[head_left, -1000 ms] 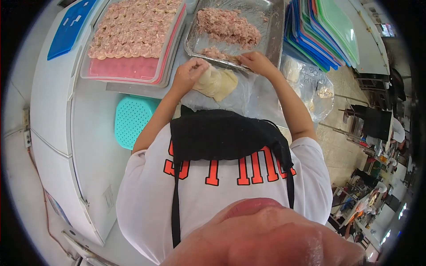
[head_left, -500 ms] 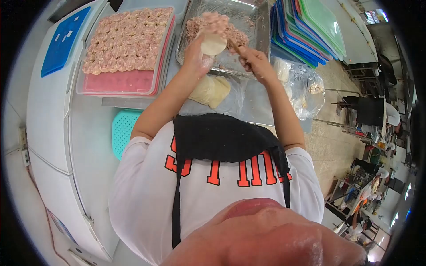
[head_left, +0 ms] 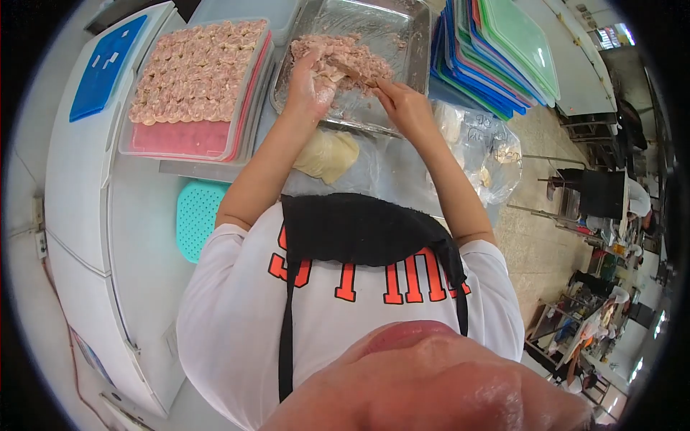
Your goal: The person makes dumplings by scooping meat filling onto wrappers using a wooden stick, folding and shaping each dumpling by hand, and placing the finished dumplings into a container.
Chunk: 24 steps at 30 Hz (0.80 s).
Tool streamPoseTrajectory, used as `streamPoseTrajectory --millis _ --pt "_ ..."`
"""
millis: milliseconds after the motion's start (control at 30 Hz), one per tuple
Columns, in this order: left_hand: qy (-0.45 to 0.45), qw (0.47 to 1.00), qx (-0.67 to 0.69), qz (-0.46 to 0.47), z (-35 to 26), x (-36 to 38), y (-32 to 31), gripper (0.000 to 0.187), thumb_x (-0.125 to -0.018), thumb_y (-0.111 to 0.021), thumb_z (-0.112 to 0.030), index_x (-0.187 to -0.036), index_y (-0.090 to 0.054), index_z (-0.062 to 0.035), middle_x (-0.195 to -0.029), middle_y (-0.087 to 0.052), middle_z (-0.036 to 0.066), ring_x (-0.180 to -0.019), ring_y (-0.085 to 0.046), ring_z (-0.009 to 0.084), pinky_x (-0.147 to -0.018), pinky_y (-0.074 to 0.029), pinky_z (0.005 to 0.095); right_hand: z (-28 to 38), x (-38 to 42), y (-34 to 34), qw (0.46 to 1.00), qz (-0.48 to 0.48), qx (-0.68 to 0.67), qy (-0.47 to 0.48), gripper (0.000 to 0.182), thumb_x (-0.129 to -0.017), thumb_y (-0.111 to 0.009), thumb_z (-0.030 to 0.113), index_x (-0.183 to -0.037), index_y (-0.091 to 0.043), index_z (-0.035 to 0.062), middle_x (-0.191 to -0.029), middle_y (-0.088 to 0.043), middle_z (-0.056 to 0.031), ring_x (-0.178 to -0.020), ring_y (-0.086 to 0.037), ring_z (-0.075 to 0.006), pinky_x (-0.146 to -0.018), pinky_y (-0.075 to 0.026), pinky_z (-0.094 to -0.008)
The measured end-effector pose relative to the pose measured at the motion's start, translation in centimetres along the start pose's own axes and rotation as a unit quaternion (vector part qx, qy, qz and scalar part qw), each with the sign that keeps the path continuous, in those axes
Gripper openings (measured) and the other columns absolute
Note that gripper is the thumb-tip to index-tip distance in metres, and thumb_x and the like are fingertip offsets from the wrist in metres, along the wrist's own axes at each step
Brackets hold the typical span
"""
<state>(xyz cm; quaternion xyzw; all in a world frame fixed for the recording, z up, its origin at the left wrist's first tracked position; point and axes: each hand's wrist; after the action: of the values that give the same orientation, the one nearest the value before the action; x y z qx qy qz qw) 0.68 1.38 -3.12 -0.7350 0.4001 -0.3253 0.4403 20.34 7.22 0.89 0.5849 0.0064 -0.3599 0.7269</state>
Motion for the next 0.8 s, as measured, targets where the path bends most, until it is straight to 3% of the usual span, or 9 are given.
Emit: streamPoseTrajectory --millis 67,167,233,367,433,500,600,667,800 --pt "-0.008 0.999 -0.024 -0.036 -0.1 0.9 -0.9 0.035 -0.094 -0.047 -0.021 -0.118 -0.047 0.0052 -0.120 -0.054 0.021 -0.114 -0.053 0.0357 -0.100 -0.042 0.0496 -1.6 -0.3 -1.2 1.000 -0.001 0.013 0.001 0.020 -0.091 -0.055 0.029 -0.102 -0.063 0.0158 -0.081 -0.065 -0.0108 -0.067 -0.063 -0.0334 -0.056 -0.050 -0.0459" --pt "-0.031 0.996 -0.033 -0.078 0.6 0.1 1.4 0.036 -0.094 -0.047 -0.022 -0.118 -0.047 0.0050 -0.119 -0.054 0.022 -0.113 -0.053 0.0355 -0.100 -0.042 0.0491 -4.4 -1.0 -2.3 0.994 0.070 0.060 -0.050 0.024 -0.092 -0.054 0.030 -0.106 -0.064 0.0141 -0.089 -0.065 -0.0146 -0.080 -0.063 -0.0352 -0.066 -0.050 -0.0432" --pt "-0.050 0.995 -0.019 -0.085 0.3 0.8 0.9 0.038 -0.094 -0.048 -0.024 -0.118 -0.047 0.0049 -0.120 -0.054 0.022 -0.113 -0.053 0.0355 -0.100 -0.042 0.0486 -5.3 -1.4 -0.9 0.969 0.197 0.107 -0.100 0.025 -0.093 -0.051 0.029 -0.109 -0.062 0.0128 -0.088 -0.065 -0.0165 -0.081 -0.063 -0.0373 -0.068 -0.050 -0.0459" --pt "-0.023 0.997 0.043 -0.058 0.4 1.4 -0.8 0.049 -0.096 -0.042 -0.041 -0.123 -0.048 -0.0001 -0.123 -0.053 0.019 -0.115 -0.051 0.0354 -0.099 -0.042 0.0479 -3.4 -0.8 2.1 0.980 0.176 0.067 -0.058 0.026 -0.094 -0.049 0.029 -0.110 -0.060 0.0118 -0.086 -0.065 -0.0182 -0.082 -0.062 -0.0389 -0.070 -0.049 -0.0472" --pt "-0.005 0.998 0.054 -0.029 0.6 2.1 -2.8 0.058 -0.095 -0.041 -0.049 -0.125 -0.047 0.0000 -0.127 -0.051 0.020 -0.118 -0.049 0.0366 -0.101 -0.039 0.0510 -2.6 -0.1 1.6 0.992 0.090 -0.066 0.051 0.027 -0.094 -0.049 0.030 -0.108 -0.060 0.0099 -0.086 -0.064 -0.0186 -0.081 -0.062 -0.0387 -0.069 -0.049 -0.0473" --pt "-0.001 0.994 0.032 -0.105 0.6 3.8 -5.9 0.072 -0.089 -0.045 -0.058 -0.130 -0.042 0.0017 -0.135 -0.044 0.022 -0.126 -0.041 0.0381 -0.106 -0.030 0.0559 -3.1 -0.3 3.1 0.990 0.130 -0.037 0.051 0.026 -0.093 -0.050 0.029 -0.108 -0.060 0.0100 -0.086 -0.064 -0.0176 -0.080 -0.062 -0.0376 -0.069 -0.049 -0.0466" --pt "0.026 0.994 0.004 -0.102 0.5 2.7 -2.5 0.079 -0.086 -0.048 -0.061 -0.132 -0.040 0.0023 -0.137 -0.042 0.021 -0.127 -0.040 0.0392 -0.105 -0.029 0.0583 -2.0 -1.0 7.0 0.975 0.201 0.081 0.046 0.023 -0.091 -0.054 0.025 -0.108 -0.060 0.0107 -0.086 -0.063 -0.0136 -0.074 -0.063 -0.0343 -0.067 -0.050 -0.0442" --pt "0.008 0.994 0.008 -0.112 0.7 3.3 -4.1 0.079 -0.085 -0.053 -0.059 -0.131 -0.040 0.0036 -0.138 -0.040 0.022 -0.128 -0.038 0.0399 -0.106 -0.029 0.0571 -0.4 -0.6 7.5 0.992 0.106 0.029 0.067 0.021 -0.091 -0.055 0.023 -0.107 -0.060 0.0121 -0.086 -0.062 -0.0112 -0.074 -0.063 -0.0327 -0.064 -0.051 -0.0424" --pt "-0.016 0.993 0.061 -0.102 0.9 3.3 -5.0 0.068 -0.082 -0.063 -0.051 -0.117 -0.047 0.0058 -0.124 -0.049 0.023 -0.120 -0.045 0.0414 -0.102 -0.036 0.0549 -3.1 -0.4 4.8 0.988 0.120 -0.041 0.093 0.023 -0.091 -0.055 0.025 -0.107 -0.061 0.0105 -0.088 -0.061 -0.0139 -0.079 -0.063 -0.0333 -0.067 -0.051 -0.0440"
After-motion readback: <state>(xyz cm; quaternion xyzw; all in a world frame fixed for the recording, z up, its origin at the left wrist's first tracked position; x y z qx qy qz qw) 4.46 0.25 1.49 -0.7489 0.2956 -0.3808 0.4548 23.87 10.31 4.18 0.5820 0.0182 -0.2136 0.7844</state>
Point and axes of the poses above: each hand's wrist, its own x-axis away from the middle knuckle, its own y-axis out of the back of the hand, z = x × y
